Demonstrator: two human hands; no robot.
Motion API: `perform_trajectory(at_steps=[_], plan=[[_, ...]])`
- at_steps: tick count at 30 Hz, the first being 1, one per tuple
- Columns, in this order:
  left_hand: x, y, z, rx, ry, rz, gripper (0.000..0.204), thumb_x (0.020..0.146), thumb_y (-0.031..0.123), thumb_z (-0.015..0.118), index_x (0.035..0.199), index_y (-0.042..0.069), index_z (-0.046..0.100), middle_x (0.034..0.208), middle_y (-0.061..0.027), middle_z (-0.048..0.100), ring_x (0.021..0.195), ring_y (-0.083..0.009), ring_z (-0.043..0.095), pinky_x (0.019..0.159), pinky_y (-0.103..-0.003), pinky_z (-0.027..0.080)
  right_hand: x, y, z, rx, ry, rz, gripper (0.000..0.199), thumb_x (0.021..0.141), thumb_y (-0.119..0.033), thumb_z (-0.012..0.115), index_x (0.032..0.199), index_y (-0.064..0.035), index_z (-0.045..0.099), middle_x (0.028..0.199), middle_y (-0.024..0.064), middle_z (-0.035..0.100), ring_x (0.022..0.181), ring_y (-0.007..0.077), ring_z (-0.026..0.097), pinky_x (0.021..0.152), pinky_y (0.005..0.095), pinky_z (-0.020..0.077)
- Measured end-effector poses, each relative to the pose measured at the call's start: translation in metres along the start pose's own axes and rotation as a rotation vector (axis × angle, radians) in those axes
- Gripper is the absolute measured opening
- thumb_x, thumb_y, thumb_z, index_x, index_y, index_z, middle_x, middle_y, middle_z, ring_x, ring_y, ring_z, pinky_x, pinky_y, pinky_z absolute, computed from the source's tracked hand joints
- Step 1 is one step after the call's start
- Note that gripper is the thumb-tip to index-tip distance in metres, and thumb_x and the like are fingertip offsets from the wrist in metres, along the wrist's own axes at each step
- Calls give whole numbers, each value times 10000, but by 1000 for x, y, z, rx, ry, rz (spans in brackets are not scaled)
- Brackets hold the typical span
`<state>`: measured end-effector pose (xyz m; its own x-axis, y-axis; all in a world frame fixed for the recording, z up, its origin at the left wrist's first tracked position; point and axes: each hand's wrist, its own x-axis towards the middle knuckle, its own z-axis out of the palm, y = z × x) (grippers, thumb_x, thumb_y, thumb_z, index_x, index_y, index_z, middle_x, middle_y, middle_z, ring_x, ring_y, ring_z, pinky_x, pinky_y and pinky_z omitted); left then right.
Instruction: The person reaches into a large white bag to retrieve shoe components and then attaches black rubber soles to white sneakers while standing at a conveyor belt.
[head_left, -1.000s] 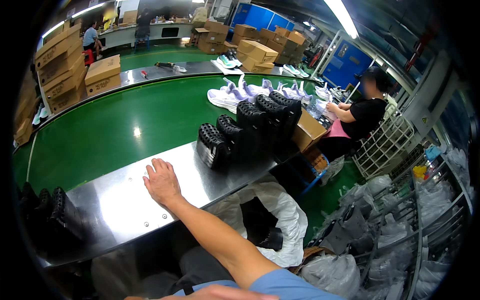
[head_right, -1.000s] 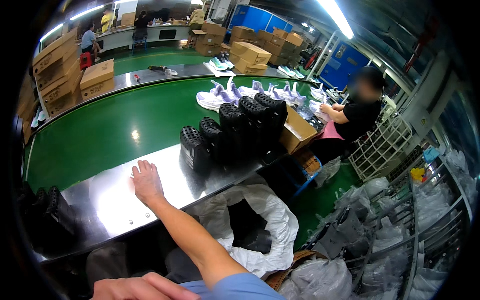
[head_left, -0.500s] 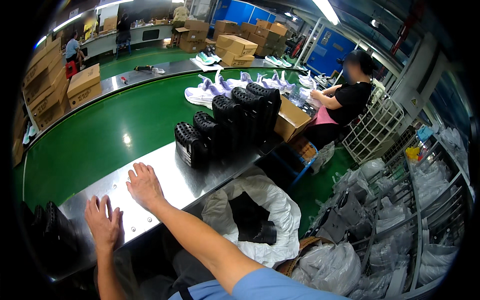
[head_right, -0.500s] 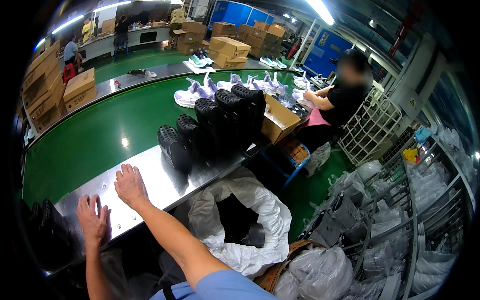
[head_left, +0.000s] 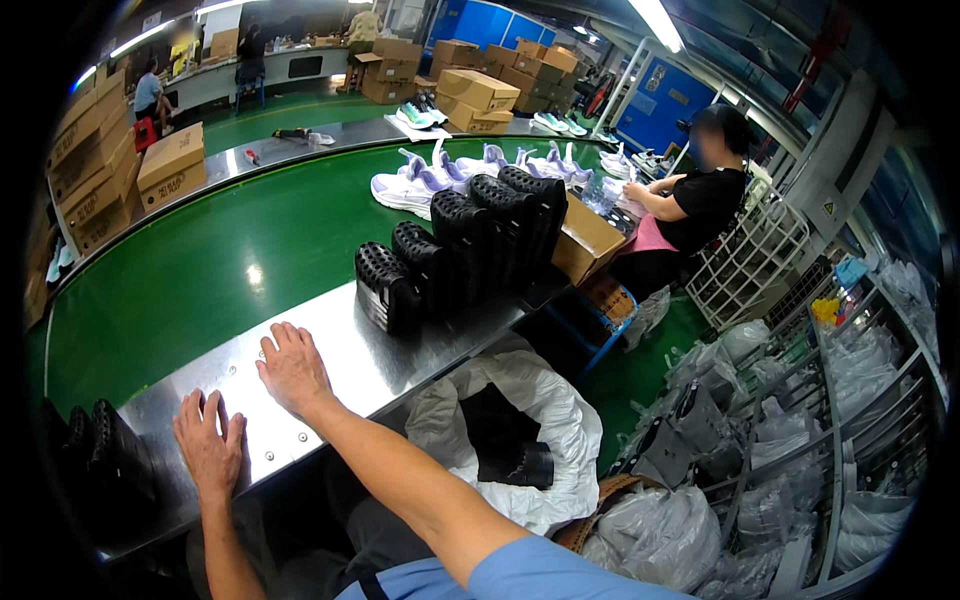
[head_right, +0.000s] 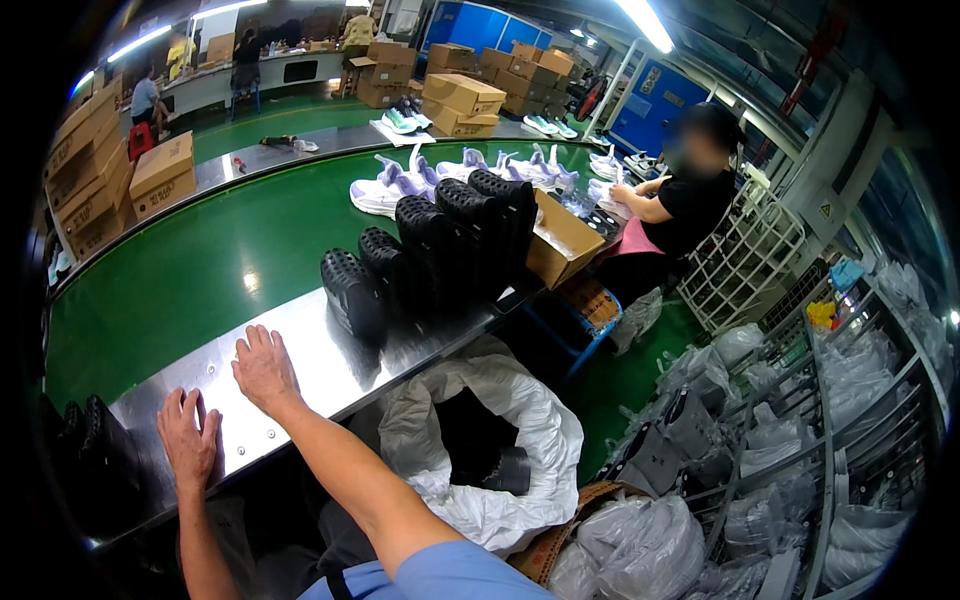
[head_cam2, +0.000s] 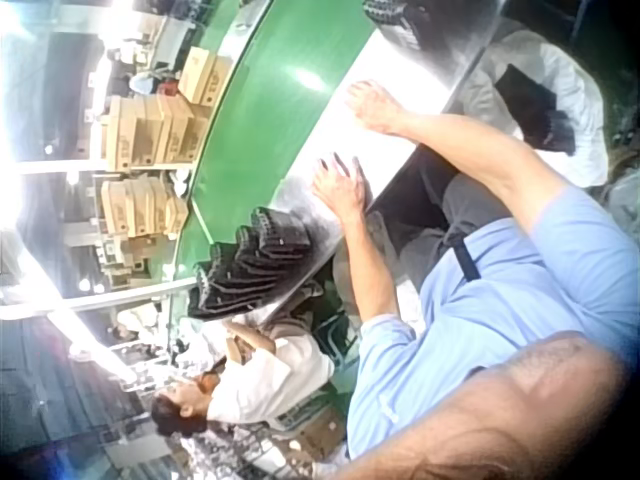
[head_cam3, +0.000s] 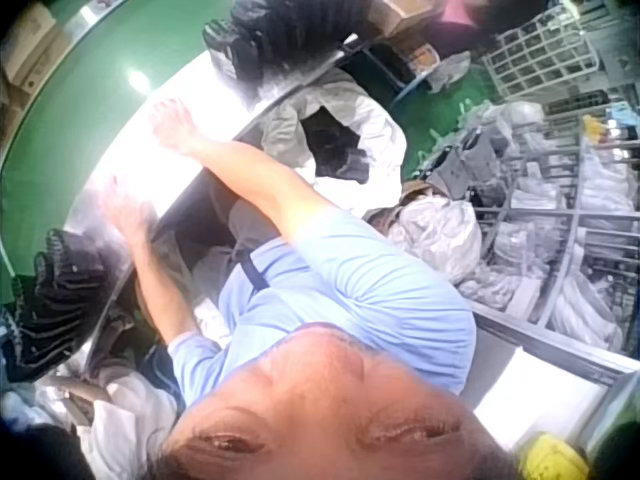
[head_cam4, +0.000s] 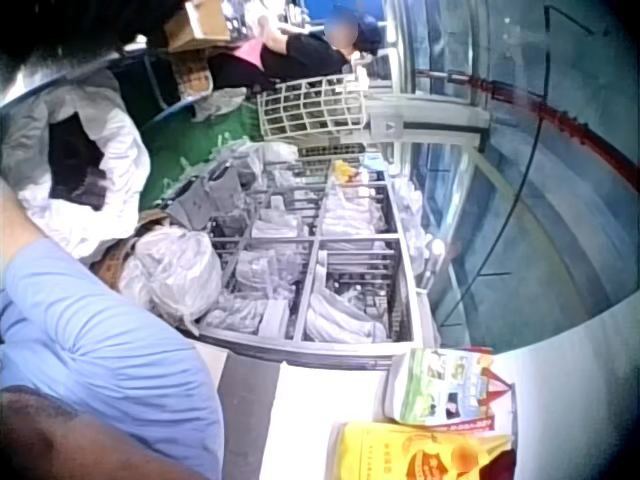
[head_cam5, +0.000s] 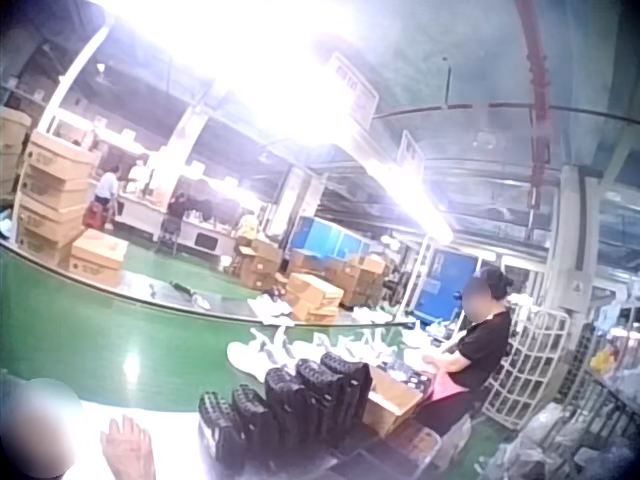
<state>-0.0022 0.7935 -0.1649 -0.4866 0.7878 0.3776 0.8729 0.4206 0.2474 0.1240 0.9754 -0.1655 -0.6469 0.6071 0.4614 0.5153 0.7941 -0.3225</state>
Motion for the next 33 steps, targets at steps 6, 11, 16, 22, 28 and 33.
perform_trajectory(at_steps=[6, 11, 16, 22, 28, 33], plan=[[-1, -1, 3, -12, 42, 12, 503, 936, 287, 732, 1354, 20, 652, 1489, -237, 534, 1421, -403, 467, 1235, -532, 271, 0, 0, 1, 4, 13, -7, 355, 979, -279, 659, 1185, 10, 662, 1362, 217, 603, 1360, 342, 511, 1173, 466, 358], [-1, -1, 1, -26, 34, 16, 500, 937, 290, 731, 1351, 21, 658, 1486, -238, 540, 1419, -402, 471, 1233, -533, 275, 0, 0, 0, -7, 9, -10, 346, 990, -276, 650, 1189, 7, 662, 1385, 227, 595, 1374, 349, 504, 1175, 463, 356], [-2, -2, 1, -16, 46, 16, 504, 935, 287, 728, 1355, 17, 657, 1488, -237, 541, 1417, -401, 471, 1228, -526, 282, 0, -2, -1, -10, 2, -11, 342, 994, -272, 647, 1191, 6, 660, 1385, 228, 594, 1373, 351, 507, 1176, 463, 355], [-1, -4, 1, -31, 42, 29, 506, 929, 282, 730, 1354, 17, 656, 1479, -237, 546, 1404, -406, 473, 1215, -516, 298, 0, -1, 2, -19, 13, -13, 337, 987, -269, 656, 1182, 6, 659, 1375, 223, 590, 1367, 350, 507, 1173, 466, 355], [-1, -6, 3, -25, 62, 56, 501, 926, 277, 734, 1352, 26, 653, 1480, -231, 547, 1397, -407, 481, 1213, -520, 302, 1, -2, -1, -14, 17, -14, 334, 986, -265, 657, 1179, 7, 656, 1370, 224, 586, 1359, 356, 509, 1168, 469, 358], [-2, -9, 7, -20, 42, 32, 507, 926, 283, 735, 1361, 38, 648, 1489, -228, 540, 1418, -404, 477, 1226, -556, 291, -1, -2, 1, -9, -13, -10, 338, 993, -262, 649, 1191, 11, 651, 1376, 228, 583, 1366, 356, 504, 1170, 469, 357]])
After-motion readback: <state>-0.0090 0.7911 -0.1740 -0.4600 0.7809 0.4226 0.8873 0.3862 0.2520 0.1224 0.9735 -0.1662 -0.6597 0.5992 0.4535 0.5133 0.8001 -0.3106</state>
